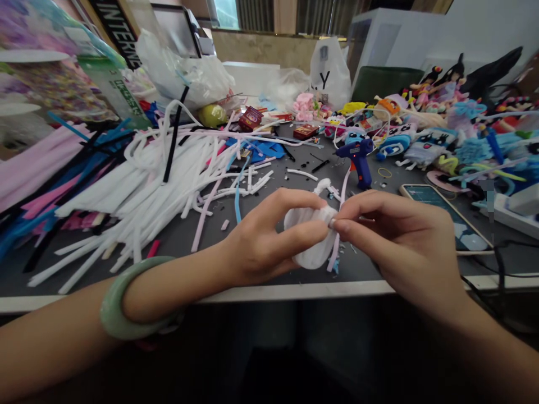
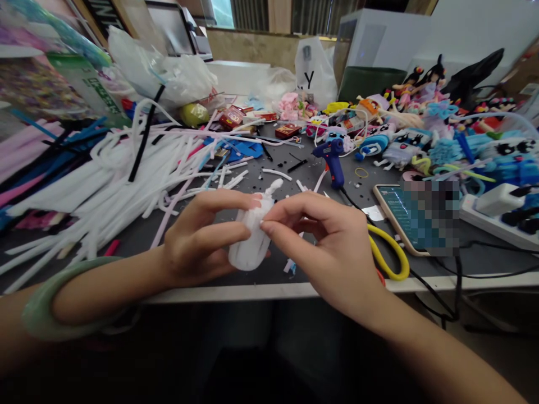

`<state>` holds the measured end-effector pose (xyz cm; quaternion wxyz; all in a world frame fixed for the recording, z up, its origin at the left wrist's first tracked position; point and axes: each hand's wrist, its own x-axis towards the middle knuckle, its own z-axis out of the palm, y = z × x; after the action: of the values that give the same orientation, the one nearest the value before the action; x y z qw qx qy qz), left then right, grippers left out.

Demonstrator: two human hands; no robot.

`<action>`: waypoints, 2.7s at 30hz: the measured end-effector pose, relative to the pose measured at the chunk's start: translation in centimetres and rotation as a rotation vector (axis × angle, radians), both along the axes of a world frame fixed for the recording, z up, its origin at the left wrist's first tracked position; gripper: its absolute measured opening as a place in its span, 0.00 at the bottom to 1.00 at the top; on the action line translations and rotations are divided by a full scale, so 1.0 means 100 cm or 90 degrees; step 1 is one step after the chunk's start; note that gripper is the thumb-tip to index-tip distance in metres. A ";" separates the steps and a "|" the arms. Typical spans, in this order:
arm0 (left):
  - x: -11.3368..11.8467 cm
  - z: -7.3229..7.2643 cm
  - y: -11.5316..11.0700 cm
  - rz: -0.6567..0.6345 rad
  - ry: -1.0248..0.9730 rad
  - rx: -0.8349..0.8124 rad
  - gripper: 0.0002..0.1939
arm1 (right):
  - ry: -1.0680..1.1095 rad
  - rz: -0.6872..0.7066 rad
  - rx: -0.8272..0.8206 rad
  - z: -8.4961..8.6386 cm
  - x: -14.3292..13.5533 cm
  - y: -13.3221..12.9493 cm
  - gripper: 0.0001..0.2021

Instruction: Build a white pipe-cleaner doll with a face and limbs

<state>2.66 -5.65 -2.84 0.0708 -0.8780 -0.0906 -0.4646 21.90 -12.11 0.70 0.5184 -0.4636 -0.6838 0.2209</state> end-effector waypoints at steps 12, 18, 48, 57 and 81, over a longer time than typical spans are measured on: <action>0.001 -0.001 -0.001 -0.007 -0.013 -0.014 0.19 | 0.105 0.034 -0.049 -0.004 -0.009 0.002 0.04; 0.000 0.000 0.000 -0.017 0.005 0.000 0.15 | 0.173 0.070 -0.097 -0.005 -0.013 0.001 0.07; 0.002 -0.003 0.007 -0.050 -0.011 -0.011 0.10 | 0.332 0.227 -0.188 -0.015 -0.008 0.013 0.12; 0.001 -0.006 0.010 -0.063 -0.007 0.021 0.08 | 0.292 0.203 -0.184 -0.018 -0.008 0.016 0.12; 0.002 -0.010 0.015 -0.067 -0.031 0.016 0.14 | 0.226 0.256 -0.154 -0.016 -0.003 0.013 0.12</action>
<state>2.81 -4.15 -3.84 0.0554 -0.8690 -0.0402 -0.4901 21.57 -10.81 -0.92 0.5167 -0.3316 -0.6291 0.4766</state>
